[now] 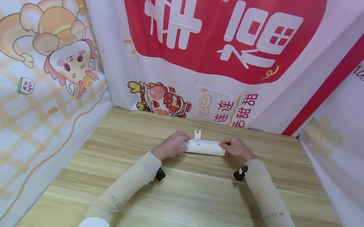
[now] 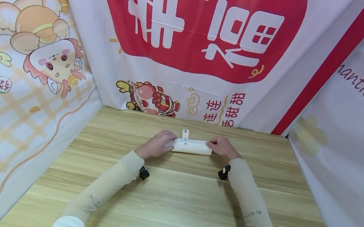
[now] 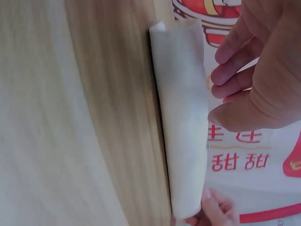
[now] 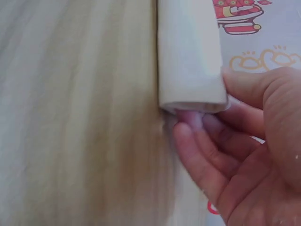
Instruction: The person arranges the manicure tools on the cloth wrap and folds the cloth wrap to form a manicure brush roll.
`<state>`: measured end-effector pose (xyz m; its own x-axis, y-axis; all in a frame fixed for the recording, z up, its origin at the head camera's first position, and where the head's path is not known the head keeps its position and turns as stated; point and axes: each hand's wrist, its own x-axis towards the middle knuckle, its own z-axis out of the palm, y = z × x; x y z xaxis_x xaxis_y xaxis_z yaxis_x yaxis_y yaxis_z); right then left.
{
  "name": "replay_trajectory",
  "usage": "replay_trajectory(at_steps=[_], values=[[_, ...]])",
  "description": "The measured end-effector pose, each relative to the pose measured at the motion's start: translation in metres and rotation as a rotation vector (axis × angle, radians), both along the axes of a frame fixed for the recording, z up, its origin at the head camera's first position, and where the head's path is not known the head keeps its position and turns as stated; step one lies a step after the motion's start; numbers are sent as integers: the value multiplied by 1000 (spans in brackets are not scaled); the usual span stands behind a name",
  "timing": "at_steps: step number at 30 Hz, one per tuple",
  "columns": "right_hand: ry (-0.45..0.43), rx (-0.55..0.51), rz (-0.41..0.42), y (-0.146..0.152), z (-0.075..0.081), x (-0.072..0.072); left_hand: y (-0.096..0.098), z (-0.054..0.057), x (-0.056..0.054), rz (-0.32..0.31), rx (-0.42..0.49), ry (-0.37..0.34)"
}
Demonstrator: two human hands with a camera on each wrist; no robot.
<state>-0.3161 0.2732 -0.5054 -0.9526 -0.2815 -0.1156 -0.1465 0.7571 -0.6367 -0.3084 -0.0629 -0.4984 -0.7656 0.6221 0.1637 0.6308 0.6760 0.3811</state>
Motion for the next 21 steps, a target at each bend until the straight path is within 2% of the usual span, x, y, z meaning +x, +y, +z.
replay_trajectory(at_steps=[4, 7, 11, 15, 18, 21], values=[[-34, 61, 9, -4, 10, -4, 10, -3, 2, -37, -42, 41], [-20, 142, 60, -9, 19, -9, 11, -3, 3, -18, -70, 37], [31, 219, 121, -19, 36, -16, 12, -3, 3, -8, -88, 28], [108, 225, 170, -37, 48, -26, 13, -3, 2, -14, -80, 20], [157, 204, 208, -53, 48, -35, 13, -3, 1, -2, -64, 6], [151, 161, 199, -65, 38, -44, 14, -5, -1, 4, -40, -6]])
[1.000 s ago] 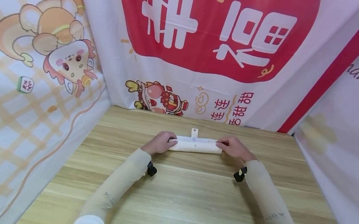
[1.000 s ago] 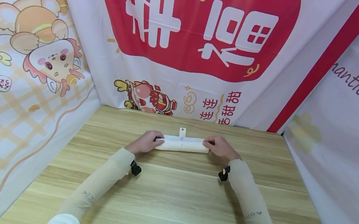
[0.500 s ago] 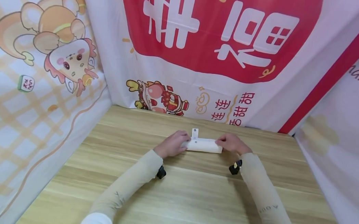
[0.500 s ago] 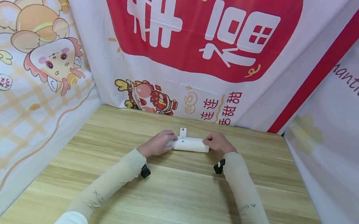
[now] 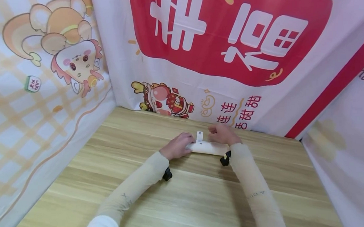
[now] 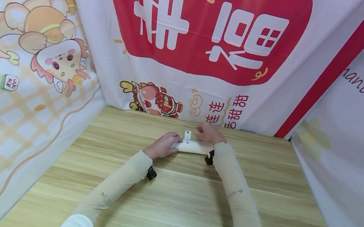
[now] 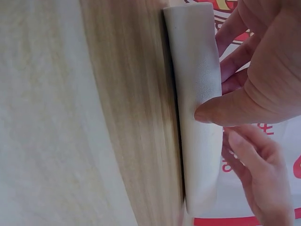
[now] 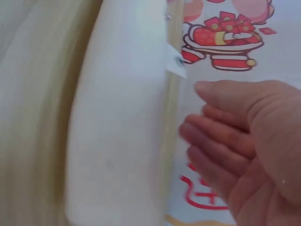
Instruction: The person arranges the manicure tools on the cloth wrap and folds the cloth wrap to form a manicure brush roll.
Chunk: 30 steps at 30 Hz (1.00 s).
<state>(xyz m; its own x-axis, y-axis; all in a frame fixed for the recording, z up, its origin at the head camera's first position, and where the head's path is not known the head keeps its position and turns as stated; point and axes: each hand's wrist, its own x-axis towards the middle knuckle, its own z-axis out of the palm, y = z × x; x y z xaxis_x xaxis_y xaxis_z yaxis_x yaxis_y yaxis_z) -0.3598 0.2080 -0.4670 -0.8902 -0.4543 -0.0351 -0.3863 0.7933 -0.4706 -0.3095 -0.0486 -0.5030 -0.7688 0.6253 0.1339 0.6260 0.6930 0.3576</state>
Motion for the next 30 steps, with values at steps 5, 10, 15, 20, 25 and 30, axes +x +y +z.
replay_trajectory(at_steps=[5, 10, 15, 20, 25, 30], values=[[-55, -143, -30, -13, -23, -8, 3, -7, -5, -13, 17, -10], [-8, -216, -36, -24, -36, -13, 2, -8, -8, -6, 39, -26], [49, -224, -32, -31, -35, -12, -2, -3, -10, 5, 55, -71], [62, -259, -6, -27, -29, -3, -2, 0, -13, 18, 84, -133], [61, -288, 31, -23, -28, 6, -3, -1, -17, 8, 88, -112], [85, -264, 59, -21, -31, 16, -3, -4, -19, -7, 104, -87]])
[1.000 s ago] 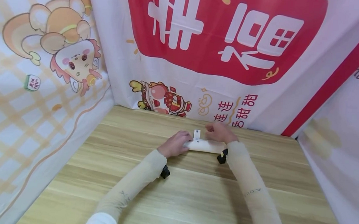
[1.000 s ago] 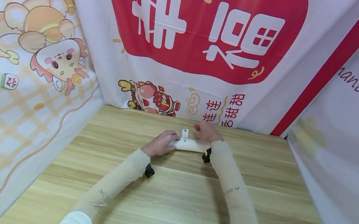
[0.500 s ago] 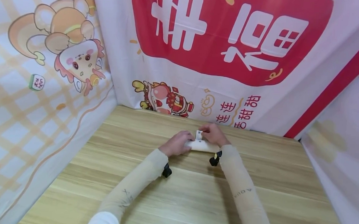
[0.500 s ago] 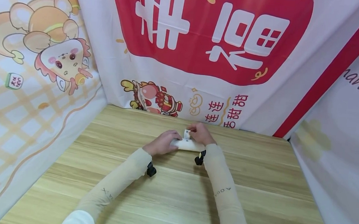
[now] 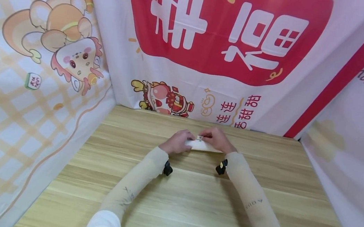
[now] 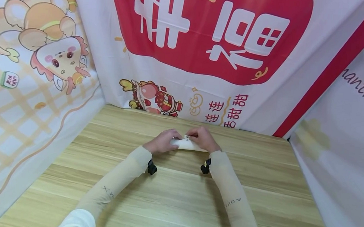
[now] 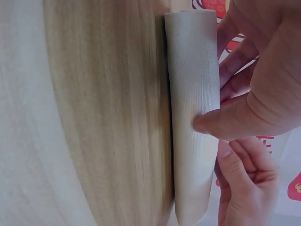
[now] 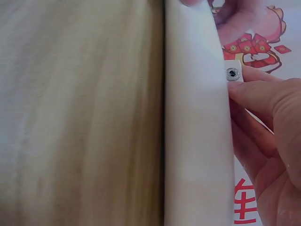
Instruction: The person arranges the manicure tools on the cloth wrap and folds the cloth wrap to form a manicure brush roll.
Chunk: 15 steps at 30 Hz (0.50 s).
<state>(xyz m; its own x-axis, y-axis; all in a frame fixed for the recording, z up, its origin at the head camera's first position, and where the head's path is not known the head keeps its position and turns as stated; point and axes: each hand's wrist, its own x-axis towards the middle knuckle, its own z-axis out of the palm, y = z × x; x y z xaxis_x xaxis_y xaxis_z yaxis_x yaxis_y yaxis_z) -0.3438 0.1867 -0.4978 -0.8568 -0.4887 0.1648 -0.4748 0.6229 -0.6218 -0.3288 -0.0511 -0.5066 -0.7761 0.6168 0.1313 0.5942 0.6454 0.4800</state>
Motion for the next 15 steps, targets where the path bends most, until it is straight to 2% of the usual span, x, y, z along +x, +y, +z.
replay_trajectory(at_steps=[8, 15], values=[[34, 30, -4, 1, -1, 11, -1, 0, -1, 0, 4, -12], [96, 62, 32, 3, -2, 18, -1, 1, 0, 1, 23, -18]])
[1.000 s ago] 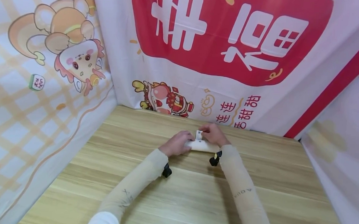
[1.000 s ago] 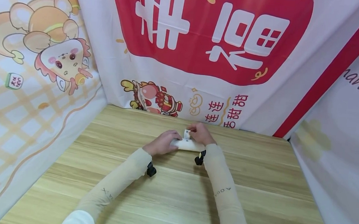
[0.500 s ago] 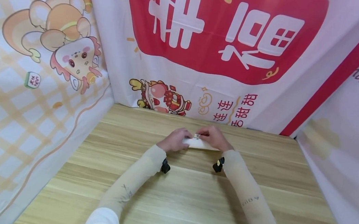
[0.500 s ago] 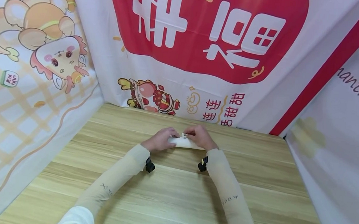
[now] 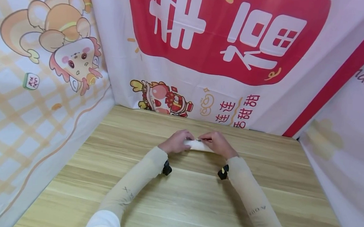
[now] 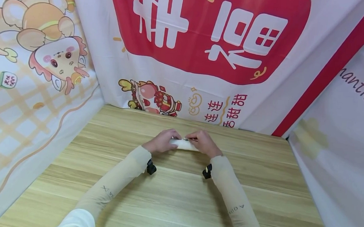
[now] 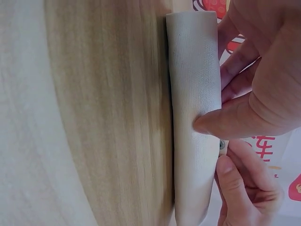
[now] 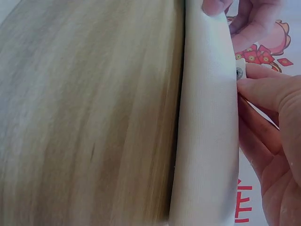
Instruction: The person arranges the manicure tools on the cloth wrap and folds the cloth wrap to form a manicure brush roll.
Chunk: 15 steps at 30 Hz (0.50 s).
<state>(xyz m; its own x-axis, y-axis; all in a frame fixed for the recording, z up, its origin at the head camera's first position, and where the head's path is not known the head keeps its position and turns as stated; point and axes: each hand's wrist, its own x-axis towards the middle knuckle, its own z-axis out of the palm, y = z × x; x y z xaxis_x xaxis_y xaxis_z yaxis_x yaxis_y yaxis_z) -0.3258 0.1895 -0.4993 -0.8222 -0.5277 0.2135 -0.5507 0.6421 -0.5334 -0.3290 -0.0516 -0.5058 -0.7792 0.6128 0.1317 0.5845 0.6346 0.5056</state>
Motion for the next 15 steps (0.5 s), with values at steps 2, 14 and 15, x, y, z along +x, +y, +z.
replay_trajectory(at_steps=[2, 14, 15], values=[[22, 10, 11, 0, 0, 3, 0, -1, -1, 2, -5, -6], [137, 68, -3, -2, -12, 20, 1, -2, 0, -7, 3, -21], [155, 73, -1, -2, -14, 21, 1, -2, 0, -8, 5, -20]])
